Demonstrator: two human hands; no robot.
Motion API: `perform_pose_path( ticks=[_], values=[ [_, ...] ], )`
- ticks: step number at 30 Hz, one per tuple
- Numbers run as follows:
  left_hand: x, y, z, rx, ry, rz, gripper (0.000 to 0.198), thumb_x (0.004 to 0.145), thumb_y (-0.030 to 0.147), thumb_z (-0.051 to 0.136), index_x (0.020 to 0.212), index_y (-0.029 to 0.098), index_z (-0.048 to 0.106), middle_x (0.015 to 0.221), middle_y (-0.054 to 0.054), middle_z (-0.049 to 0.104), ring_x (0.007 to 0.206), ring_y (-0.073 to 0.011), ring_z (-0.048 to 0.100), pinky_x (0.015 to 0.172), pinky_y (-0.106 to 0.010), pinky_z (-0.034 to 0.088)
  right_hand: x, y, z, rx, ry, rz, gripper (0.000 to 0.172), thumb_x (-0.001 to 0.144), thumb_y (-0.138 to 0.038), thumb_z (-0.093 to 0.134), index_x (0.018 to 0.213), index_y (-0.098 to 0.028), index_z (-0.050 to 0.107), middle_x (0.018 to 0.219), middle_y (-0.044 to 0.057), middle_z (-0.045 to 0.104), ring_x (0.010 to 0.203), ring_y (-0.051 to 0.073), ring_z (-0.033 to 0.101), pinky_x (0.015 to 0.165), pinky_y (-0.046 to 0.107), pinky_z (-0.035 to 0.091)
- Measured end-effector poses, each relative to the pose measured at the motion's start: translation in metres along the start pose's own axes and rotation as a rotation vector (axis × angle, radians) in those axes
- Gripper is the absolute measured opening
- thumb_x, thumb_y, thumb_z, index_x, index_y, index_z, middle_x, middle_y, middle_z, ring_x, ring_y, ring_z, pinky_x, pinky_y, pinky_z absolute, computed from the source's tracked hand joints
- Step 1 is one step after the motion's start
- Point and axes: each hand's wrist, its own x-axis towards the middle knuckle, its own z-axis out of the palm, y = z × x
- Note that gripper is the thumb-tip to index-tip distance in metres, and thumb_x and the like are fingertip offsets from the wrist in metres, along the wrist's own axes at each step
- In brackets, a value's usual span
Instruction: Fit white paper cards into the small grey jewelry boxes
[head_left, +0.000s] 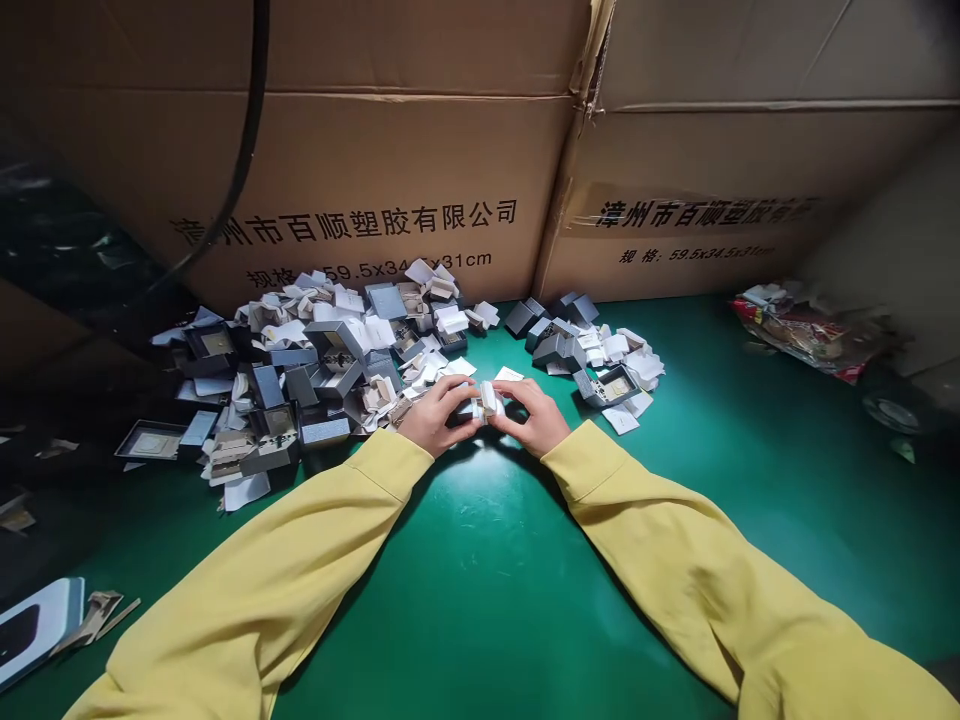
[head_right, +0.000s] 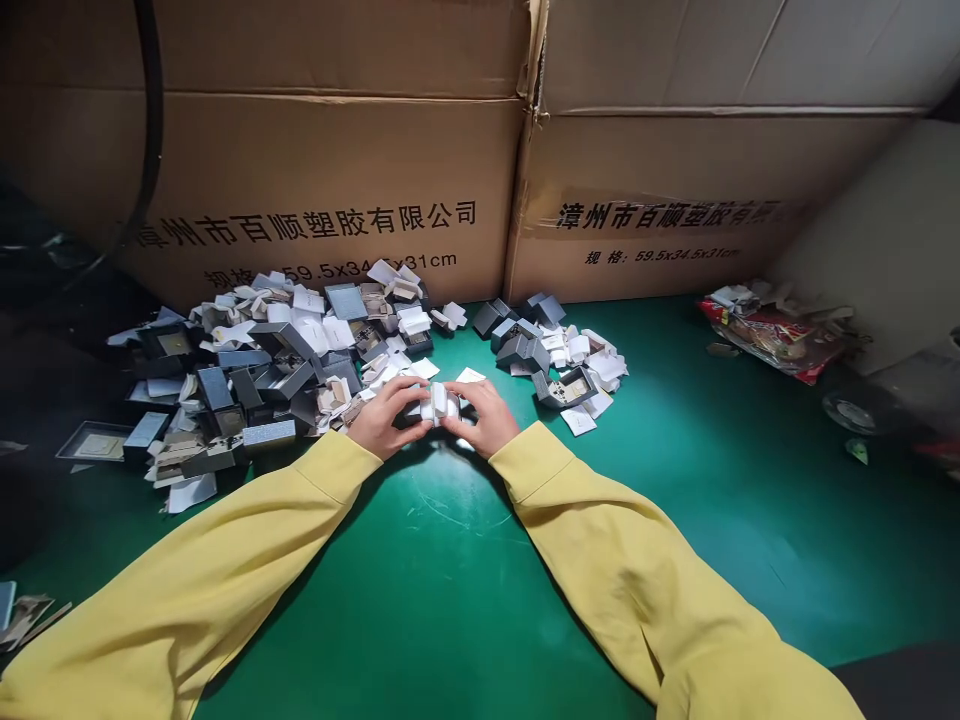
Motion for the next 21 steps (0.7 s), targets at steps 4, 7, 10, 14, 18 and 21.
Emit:
perform_pose_path(
  ticks=[4, 7, 10, 14, 18, 21],
  values=[
    [0.001, 0.002, 0.0, -0.011, 0.01, -0.009, 0.041, 0.075, 0.027, 0.059, 0.112, 0.019, 0.043, 0.106, -0.01, 0.054, 0.102, -0.0202, 0.054, 0.088, -0.037, 0.046, 0.0, 0.002, 0.001, -0.02, -0.042, -0.023, 0.04, 0.072, -0.033, 0.065, 0.11, -0.023, 0.056, 0.104, 0.006, 0.063, 0.094, 0.02, 0.055, 0.082, 0.035, 0.048],
    [0.002, 0.003, -0.001, -0.047, -0.019, -0.068, 0.039, 0.074, 0.026, 0.059, 0.109, 0.02, 0.044, 0.106, -0.01, 0.055, 0.102, -0.0202, 0.054, 0.087, -0.036, 0.047, -0.001, 0.004, 0.003, -0.032, -0.035, 0.02, 0.039, 0.07, -0.036, 0.067, 0.105, -0.022, 0.057, 0.098, 0.006, 0.063, 0.09, 0.02, 0.056, 0.077, 0.034, 0.049],
    [0.002, 0.003, -0.003, -0.065, -0.024, -0.065, 0.036, 0.073, 0.026, 0.06, 0.106, 0.02, 0.046, 0.105, -0.009, 0.056, 0.102, -0.02, 0.054, 0.088, -0.036, 0.046, -0.001, 0.006, 0.002, -0.05, -0.056, 0.012, 0.033, 0.07, -0.038, 0.067, 0.097, -0.022, 0.059, 0.091, 0.005, 0.063, 0.087, 0.019, 0.055, 0.074, 0.033, 0.049],
    [0.003, 0.004, -0.005, -0.042, -0.025, -0.029, 0.03, 0.075, 0.026, 0.059, 0.103, 0.02, 0.051, 0.107, -0.009, 0.056, 0.105, -0.0198, 0.053, 0.091, -0.036, 0.045, 0.002, 0.011, -0.006, -0.095, -0.147, -0.17, 0.032, 0.075, -0.042, 0.064, 0.099, -0.021, 0.06, 0.094, 0.006, 0.064, 0.09, 0.02, 0.051, 0.08, 0.035, 0.045],
    [0.003, 0.004, -0.005, -0.054, -0.049, -0.024, 0.027, 0.076, 0.027, 0.058, 0.102, 0.02, 0.055, 0.11, -0.01, 0.054, 0.108, -0.0205, 0.052, 0.091, -0.035, 0.045, 0.006, 0.015, -0.015, -0.267, -0.234, -0.3, 0.033, 0.08, -0.047, 0.055, 0.1, -0.021, 0.062, 0.102, 0.008, 0.063, 0.092, 0.022, 0.048, 0.08, 0.036, 0.041],
    [0.004, 0.003, -0.005, -0.072, -0.086, -0.039, 0.029, 0.078, 0.029, 0.058, 0.105, 0.021, 0.054, 0.114, -0.011, 0.052, 0.112, -0.0217, 0.049, 0.093, -0.037, 0.044, 0.009, 0.018, -0.019, -0.389, -0.273, -0.35, 0.035, 0.082, -0.05, 0.051, 0.1, -0.023, 0.062, 0.103, 0.008, 0.062, 0.093, 0.022, 0.047, 0.078, 0.036, 0.039]
  ],
)
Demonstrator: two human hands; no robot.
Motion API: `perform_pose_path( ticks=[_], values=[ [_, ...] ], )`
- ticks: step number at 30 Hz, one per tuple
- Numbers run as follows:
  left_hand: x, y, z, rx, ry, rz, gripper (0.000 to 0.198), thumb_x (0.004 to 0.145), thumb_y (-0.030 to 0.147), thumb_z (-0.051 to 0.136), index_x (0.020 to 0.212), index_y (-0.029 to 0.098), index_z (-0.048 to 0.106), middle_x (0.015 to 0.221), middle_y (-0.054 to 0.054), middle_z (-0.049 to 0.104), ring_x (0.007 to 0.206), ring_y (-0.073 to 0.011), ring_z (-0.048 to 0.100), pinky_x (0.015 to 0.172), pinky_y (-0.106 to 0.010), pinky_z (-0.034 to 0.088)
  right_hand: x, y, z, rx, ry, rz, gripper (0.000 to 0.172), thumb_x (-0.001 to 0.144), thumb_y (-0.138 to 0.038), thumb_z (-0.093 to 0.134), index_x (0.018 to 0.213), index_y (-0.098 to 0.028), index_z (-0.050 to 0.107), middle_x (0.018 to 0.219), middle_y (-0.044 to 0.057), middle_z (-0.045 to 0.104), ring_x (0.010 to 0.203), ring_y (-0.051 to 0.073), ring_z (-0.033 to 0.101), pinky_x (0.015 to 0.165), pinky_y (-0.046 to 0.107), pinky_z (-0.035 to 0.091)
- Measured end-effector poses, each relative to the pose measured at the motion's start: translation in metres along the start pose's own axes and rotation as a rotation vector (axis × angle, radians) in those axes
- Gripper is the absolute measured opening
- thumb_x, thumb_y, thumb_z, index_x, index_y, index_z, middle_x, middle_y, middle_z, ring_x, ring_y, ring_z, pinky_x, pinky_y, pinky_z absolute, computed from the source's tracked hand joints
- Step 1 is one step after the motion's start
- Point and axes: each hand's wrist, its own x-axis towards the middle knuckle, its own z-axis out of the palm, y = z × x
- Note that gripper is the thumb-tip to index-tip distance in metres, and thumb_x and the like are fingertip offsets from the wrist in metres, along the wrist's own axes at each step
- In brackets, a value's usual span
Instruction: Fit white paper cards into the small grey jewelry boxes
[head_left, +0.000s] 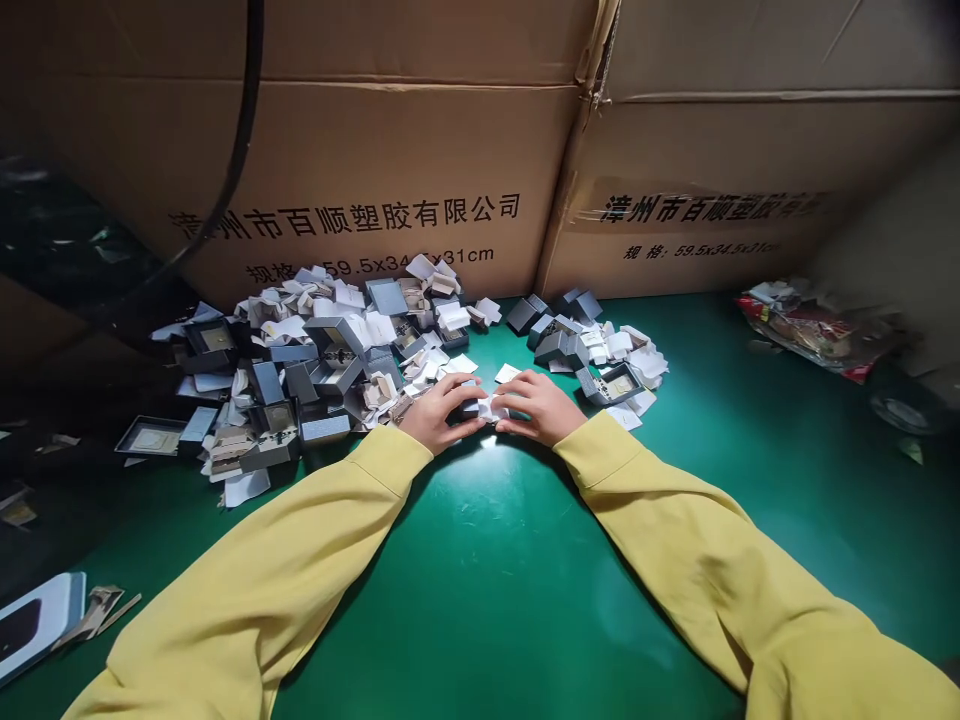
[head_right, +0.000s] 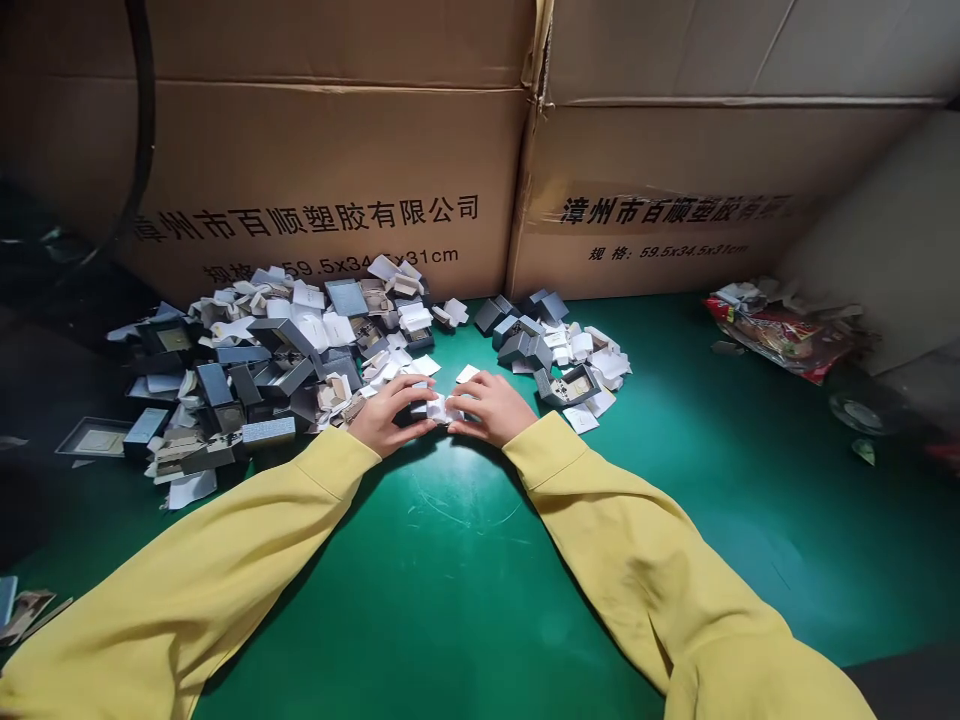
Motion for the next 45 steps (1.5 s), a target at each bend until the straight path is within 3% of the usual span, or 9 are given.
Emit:
perform_pose_path(
  ticks=[11, 15, 20, 26, 33, 39, 45],
  values=[
    [0.003, 0.003, 0.0, -0.086, 0.023, -0.021, 0.031, 0.078, 0.028, 0.058, 0.107, 0.02, 0.055, 0.116, -0.012, 0.054, 0.113, -0.0221, 0.049, 0.097, -0.039, 0.041, 0.001, 0.002, -0.005, -0.254, -0.002, -0.134, 0.028, 0.088, -0.042, 0.042, 0.101, -0.024, 0.06, 0.108, 0.007, 0.059, 0.102, 0.024, 0.044, 0.077, 0.037, 0.033],
    [0.002, 0.001, 0.0, -0.167, 0.019, -0.085, 0.03, 0.08, 0.028, 0.055, 0.11, 0.021, 0.055, 0.122, -0.011, 0.054, 0.117, -0.0222, 0.048, 0.1, -0.041, 0.039, 0.001, -0.004, -0.004, -0.246, 0.004, -0.12, 0.029, 0.088, -0.041, 0.041, 0.097, -0.021, 0.06, 0.097, 0.008, 0.06, 0.094, 0.022, 0.046, 0.071, 0.035, 0.033],
    [-0.001, -0.001, 0.001, -0.197, -0.015, -0.124, 0.033, 0.083, 0.028, 0.05, 0.115, 0.021, 0.054, 0.128, -0.009, 0.052, 0.122, -0.0215, 0.045, 0.104, -0.039, 0.035, 0.0, -0.011, -0.004, -0.244, 0.028, -0.182, 0.033, 0.086, -0.047, 0.043, 0.091, -0.019, 0.06, 0.098, 0.008, 0.06, 0.091, 0.022, 0.045, 0.07, 0.034, 0.034],
    [-0.002, 0.0, 0.001, -0.224, -0.075, -0.151, 0.035, 0.085, 0.028, 0.045, 0.118, 0.018, 0.052, 0.136, -0.01, 0.043, 0.127, -0.0214, 0.038, 0.106, -0.038, 0.032, 0.001, -0.014, 0.0, -0.289, 0.064, -0.263, 0.025, 0.087, -0.037, 0.043, 0.086, -0.017, 0.058, 0.085, 0.007, 0.06, 0.085, 0.021, 0.046, 0.065, 0.034, 0.033],
    [-0.003, 0.002, 0.005, -0.271, -0.063, -0.156, 0.033, 0.084, 0.027, 0.046, 0.116, 0.017, 0.053, 0.136, -0.012, 0.043, 0.125, -0.0223, 0.041, 0.101, -0.036, 0.038, 0.004, -0.014, 0.001, -0.141, 0.06, -0.256, 0.019, 0.085, -0.03, 0.045, 0.072, -0.018, 0.053, 0.077, 0.007, 0.057, 0.081, 0.02, 0.044, 0.067, 0.033, 0.038],
    [-0.002, 0.007, 0.004, -0.206, -0.047, -0.15, 0.032, 0.084, 0.024, 0.046, 0.114, 0.017, 0.054, 0.133, -0.011, 0.047, 0.123, -0.0211, 0.043, 0.1, -0.035, 0.039, 0.006, -0.014, 0.003, -0.024, 0.044, -0.246, 0.009, 0.081, -0.022, 0.047, 0.076, -0.018, 0.054, 0.076, 0.006, 0.054, 0.076, 0.019, 0.039, 0.072, 0.033, 0.042],
    [-0.004, 0.005, 0.005, -0.11, -0.044, -0.104, 0.031, 0.084, 0.024, 0.045, 0.114, 0.017, 0.053, 0.13, -0.011, 0.05, 0.122, -0.0201, 0.045, 0.1, -0.033, 0.039, 0.006, -0.013, 0.008, 0.011, 0.078, -0.222, 0.012, 0.08, -0.023, 0.049, 0.068, -0.019, 0.051, 0.07, 0.005, 0.053, 0.076, 0.019, 0.039, 0.071, 0.033, 0.043]
  ],
)
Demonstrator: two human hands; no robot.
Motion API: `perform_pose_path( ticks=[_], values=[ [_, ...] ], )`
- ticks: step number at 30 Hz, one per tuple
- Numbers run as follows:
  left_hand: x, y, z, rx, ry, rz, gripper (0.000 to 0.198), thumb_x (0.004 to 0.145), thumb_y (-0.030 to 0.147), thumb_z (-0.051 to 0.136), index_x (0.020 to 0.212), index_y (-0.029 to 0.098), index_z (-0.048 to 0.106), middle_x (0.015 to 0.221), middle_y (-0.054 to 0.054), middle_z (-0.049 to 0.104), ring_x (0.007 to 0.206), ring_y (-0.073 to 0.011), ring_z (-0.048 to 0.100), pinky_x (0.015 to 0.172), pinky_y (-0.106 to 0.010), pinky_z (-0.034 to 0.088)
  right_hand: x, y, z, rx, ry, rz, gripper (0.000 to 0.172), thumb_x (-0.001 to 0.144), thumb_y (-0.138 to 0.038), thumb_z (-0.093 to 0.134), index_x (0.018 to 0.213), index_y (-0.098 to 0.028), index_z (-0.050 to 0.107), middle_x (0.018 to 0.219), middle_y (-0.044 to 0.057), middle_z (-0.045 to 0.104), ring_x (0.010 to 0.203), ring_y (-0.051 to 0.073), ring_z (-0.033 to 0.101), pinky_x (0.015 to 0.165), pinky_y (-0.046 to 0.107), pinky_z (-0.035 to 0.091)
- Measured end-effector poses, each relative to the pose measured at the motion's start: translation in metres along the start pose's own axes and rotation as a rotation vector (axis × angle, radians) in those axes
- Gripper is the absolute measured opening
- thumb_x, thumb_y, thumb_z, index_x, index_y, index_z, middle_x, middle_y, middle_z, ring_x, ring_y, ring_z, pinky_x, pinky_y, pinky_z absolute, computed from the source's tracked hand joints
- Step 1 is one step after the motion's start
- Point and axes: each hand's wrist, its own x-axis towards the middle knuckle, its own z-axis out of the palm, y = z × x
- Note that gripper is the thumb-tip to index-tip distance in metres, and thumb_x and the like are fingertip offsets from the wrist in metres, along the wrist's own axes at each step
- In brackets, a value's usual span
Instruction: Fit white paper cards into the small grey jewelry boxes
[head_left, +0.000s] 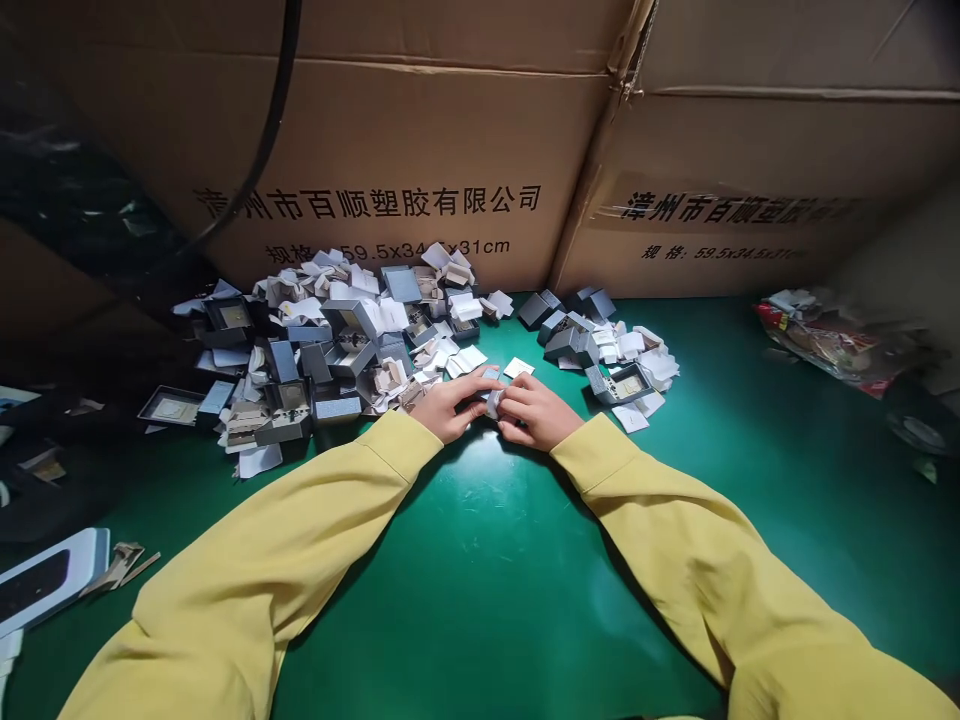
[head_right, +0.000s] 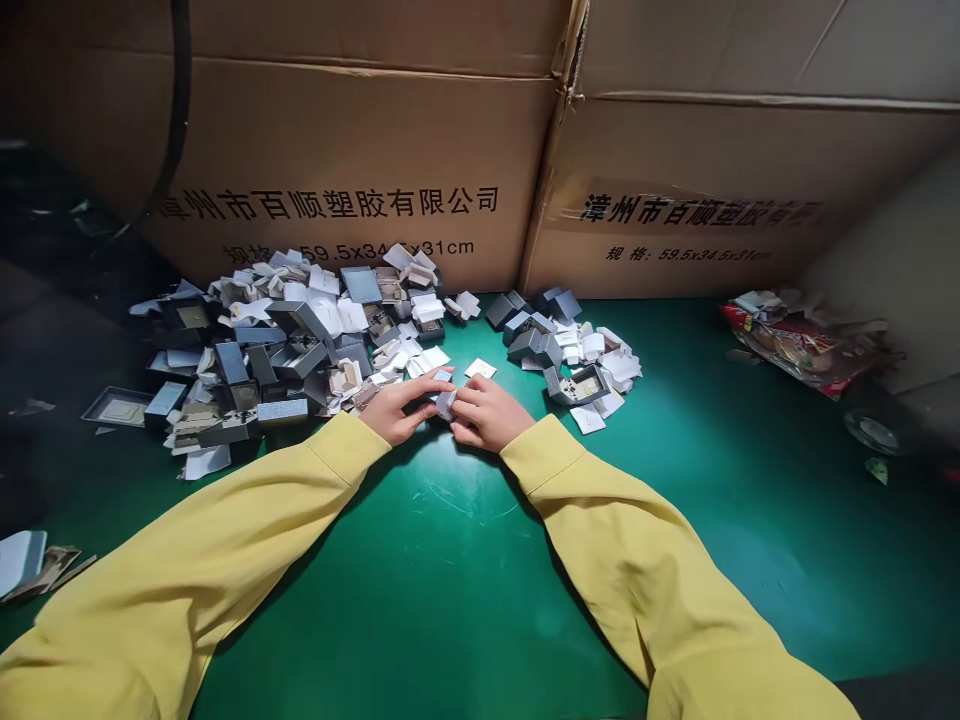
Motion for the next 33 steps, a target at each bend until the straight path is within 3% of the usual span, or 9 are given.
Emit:
perform_pose_path(
  ticks=[9, 13, 19, 22, 26, 33],
  values=[
    [0.002, -0.002, 0.004, 0.133, -0.017, 0.077, 0.031, 0.085, 0.023, 0.043, 0.115, 0.017, 0.049, 0.119, -0.014, 0.048, 0.115, -0.0208, 0.047, 0.096, -0.036, 0.041, -0.001, 0.004, 0.005, -0.058, 0.058, -0.021, 0.016, 0.081, -0.024, 0.048, 0.066, -0.019, 0.053, 0.065, 0.003, 0.056, 0.071, 0.017, 0.043, 0.075, 0.035, 0.046],
    [0.002, 0.002, 0.004, 0.125, -0.018, 0.072, 0.029, 0.085, 0.024, 0.043, 0.113, 0.018, 0.05, 0.114, -0.012, 0.046, 0.109, -0.0197, 0.049, 0.093, -0.034, 0.042, -0.01, -0.001, 0.002, -0.056, 0.089, 0.039, 0.014, 0.083, -0.029, 0.051, 0.076, -0.02, 0.058, 0.08, 0.005, 0.065, 0.079, 0.019, 0.049, 0.078, 0.037, 0.048],
    [0.001, 0.004, 0.005, 0.078, 0.001, 0.038, 0.029, 0.084, 0.028, 0.046, 0.111, 0.02, 0.052, 0.113, -0.01, 0.047, 0.11, -0.0198, 0.049, 0.094, -0.033, 0.042, -0.024, -0.007, -0.002, -0.051, 0.121, 0.107, 0.019, 0.085, -0.028, 0.049, 0.099, -0.021, 0.059, 0.099, 0.006, 0.066, 0.09, 0.02, 0.056, 0.095, 0.046, 0.042],
    [0.001, 0.003, 0.005, 0.055, 0.004, 0.037, 0.029, 0.084, 0.028, 0.047, 0.111, 0.019, 0.053, 0.113, -0.01, 0.048, 0.111, -0.02, 0.048, 0.094, -0.034, 0.041, -0.025, -0.005, -0.007, -0.019, 0.182, 0.143, 0.02, 0.085, -0.027, 0.049, 0.099, -0.02, 0.06, 0.104, 0.008, 0.065, 0.097, 0.021, 0.055, 0.09, 0.043, 0.047],
    [0.001, 0.003, 0.005, 0.035, 0.009, 0.031, 0.029, 0.084, 0.028, 0.047, 0.112, 0.02, 0.053, 0.113, -0.009, 0.048, 0.11, -0.0193, 0.048, 0.094, -0.034, 0.041, -0.026, -0.005, -0.013, 0.001, 0.261, 0.229, 0.017, 0.085, -0.026, 0.049, 0.092, -0.021, 0.064, 0.095, 0.007, 0.068, 0.09, 0.02, 0.058, 0.08, 0.038, 0.052],
    [0.002, 0.004, 0.006, 0.029, 0.014, 0.022, 0.029, 0.084, 0.028, 0.048, 0.112, 0.02, 0.054, 0.113, -0.009, 0.05, 0.112, -0.0197, 0.047, 0.096, -0.034, 0.04, -0.025, -0.012, -0.016, -0.115, 0.122, 0.192, 0.014, 0.082, -0.025, 0.053, 0.083, -0.023, 0.066, 0.089, 0.003, 0.07, 0.09, 0.022, 0.056, 0.08, 0.042, 0.047]
  ],
)
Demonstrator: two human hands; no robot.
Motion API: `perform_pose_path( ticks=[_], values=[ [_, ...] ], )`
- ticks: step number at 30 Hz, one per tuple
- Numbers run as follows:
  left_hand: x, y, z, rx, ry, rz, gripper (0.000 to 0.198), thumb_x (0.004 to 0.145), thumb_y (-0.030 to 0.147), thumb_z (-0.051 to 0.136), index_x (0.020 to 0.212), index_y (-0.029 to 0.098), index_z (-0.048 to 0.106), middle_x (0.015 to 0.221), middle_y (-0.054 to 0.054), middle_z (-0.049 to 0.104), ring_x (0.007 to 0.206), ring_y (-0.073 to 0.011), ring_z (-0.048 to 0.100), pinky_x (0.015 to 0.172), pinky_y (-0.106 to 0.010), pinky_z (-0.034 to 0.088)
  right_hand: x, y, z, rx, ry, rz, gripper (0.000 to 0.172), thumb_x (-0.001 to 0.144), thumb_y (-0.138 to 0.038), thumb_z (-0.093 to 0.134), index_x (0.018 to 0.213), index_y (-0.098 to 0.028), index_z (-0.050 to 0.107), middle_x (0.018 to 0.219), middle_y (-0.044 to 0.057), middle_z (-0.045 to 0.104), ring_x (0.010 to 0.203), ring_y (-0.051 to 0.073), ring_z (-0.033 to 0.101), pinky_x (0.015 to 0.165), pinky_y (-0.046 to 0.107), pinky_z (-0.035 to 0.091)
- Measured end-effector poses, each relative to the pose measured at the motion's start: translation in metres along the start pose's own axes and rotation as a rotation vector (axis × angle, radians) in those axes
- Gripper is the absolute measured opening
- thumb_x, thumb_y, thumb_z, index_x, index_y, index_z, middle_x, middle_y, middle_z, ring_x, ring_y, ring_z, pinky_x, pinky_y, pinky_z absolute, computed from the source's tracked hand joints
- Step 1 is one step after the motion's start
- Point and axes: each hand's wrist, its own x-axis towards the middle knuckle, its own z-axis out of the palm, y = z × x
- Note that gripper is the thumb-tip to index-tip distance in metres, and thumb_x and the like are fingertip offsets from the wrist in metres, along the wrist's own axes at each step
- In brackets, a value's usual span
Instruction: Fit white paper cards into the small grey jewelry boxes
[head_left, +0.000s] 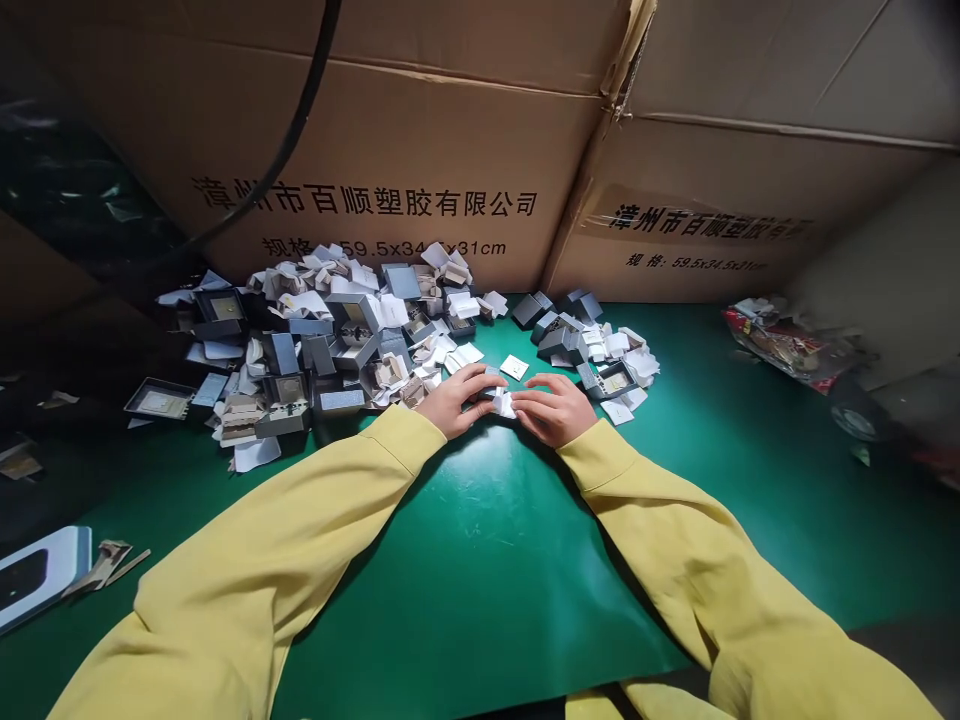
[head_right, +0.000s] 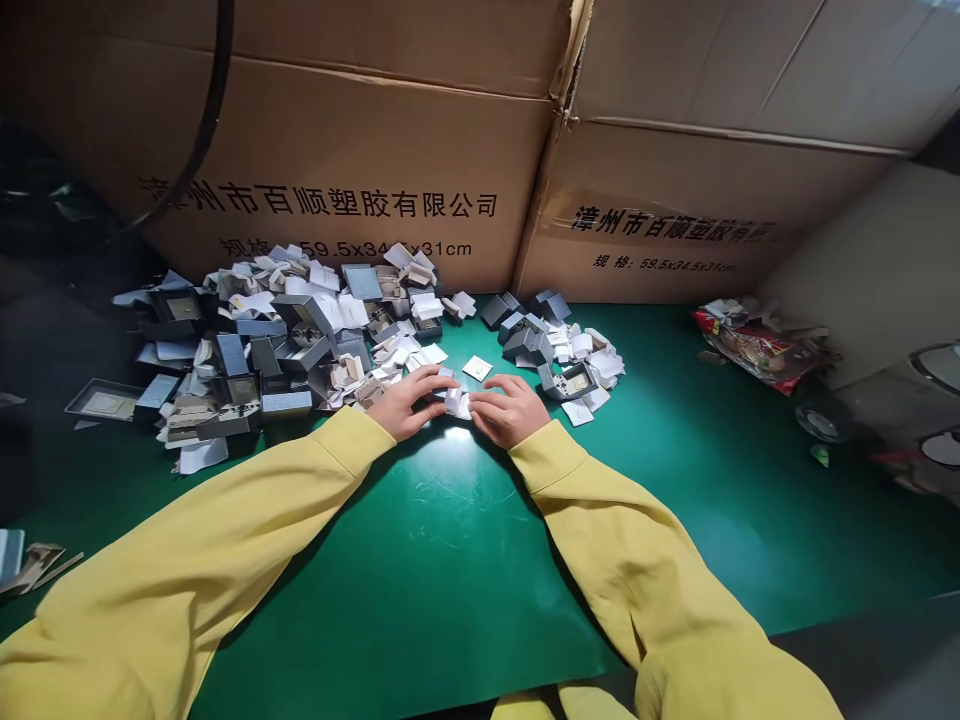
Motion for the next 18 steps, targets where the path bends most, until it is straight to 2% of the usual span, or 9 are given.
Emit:
perform_pose_path(
  ticks=[4, 8, 10, 13, 18],
  values=[
    [0.0, -0.001, 0.0, 0.004, -0.011, -0.003, 0.03, 0.084, 0.028, 0.048, 0.113, 0.02, 0.054, 0.115, -0.009, 0.05, 0.114, -0.0206, 0.046, 0.097, -0.036, 0.04, 0.001, 0.0, -0.001, 0.015, -0.036, 0.014, 0.014, 0.082, -0.025, 0.051, 0.083, -0.023, 0.066, 0.089, 0.003, 0.07, 0.09, 0.022, 0.055, 0.081, 0.042, 0.045],
    [0.0, -0.001, -0.001, 0.002, -0.001, -0.005, 0.031, 0.084, 0.03, 0.048, 0.113, 0.02, 0.054, 0.115, -0.009, 0.05, 0.114, -0.0202, 0.047, 0.097, -0.034, 0.04, 0.002, -0.002, 0.002, 0.078, 0.02, 0.125, 0.016, 0.081, -0.028, 0.054, 0.091, -0.022, 0.063, 0.095, 0.005, 0.067, 0.094, 0.023, 0.053, 0.083, 0.043, 0.044],
    [0.001, 0.0, -0.002, -0.001, 0.003, -0.003, 0.032, 0.084, 0.032, 0.049, 0.113, 0.02, 0.054, 0.113, -0.009, 0.051, 0.113, -0.0199, 0.047, 0.097, -0.034, 0.04, 0.004, -0.004, 0.007, 0.114, 0.037, 0.225, 0.026, 0.077, -0.033, 0.059, 0.099, -0.021, 0.06, 0.098, 0.007, 0.065, 0.095, 0.024, 0.051, 0.082, 0.042, 0.045],
    [0.001, 0.0, -0.002, -0.009, 0.006, -0.005, 0.033, 0.084, 0.033, 0.049, 0.113, 0.021, 0.055, 0.113, -0.008, 0.052, 0.111, -0.0192, 0.049, 0.095, -0.033, 0.042, 0.009, -0.009, 0.016, 0.182, -0.005, 0.327, 0.039, 0.071, -0.037, 0.065, 0.105, -0.019, 0.056, 0.097, 0.009, 0.062, 0.095, 0.024, 0.052, 0.079, 0.04, 0.047],
    [0.001, -0.002, -0.002, -0.01, 0.014, -0.013, 0.034, 0.082, 0.034, 0.052, 0.113, 0.02, 0.057, 0.114, -0.009, 0.053, 0.112, -0.0201, 0.049, 0.096, -0.033, 0.041, 0.011, -0.011, 0.022, 0.265, -0.014, 0.361, 0.038, 0.071, -0.032, 0.065, 0.107, -0.021, 0.055, 0.098, 0.007, 0.06, 0.093, 0.022, 0.054, 0.077, 0.036, 0.048]
  ],
)
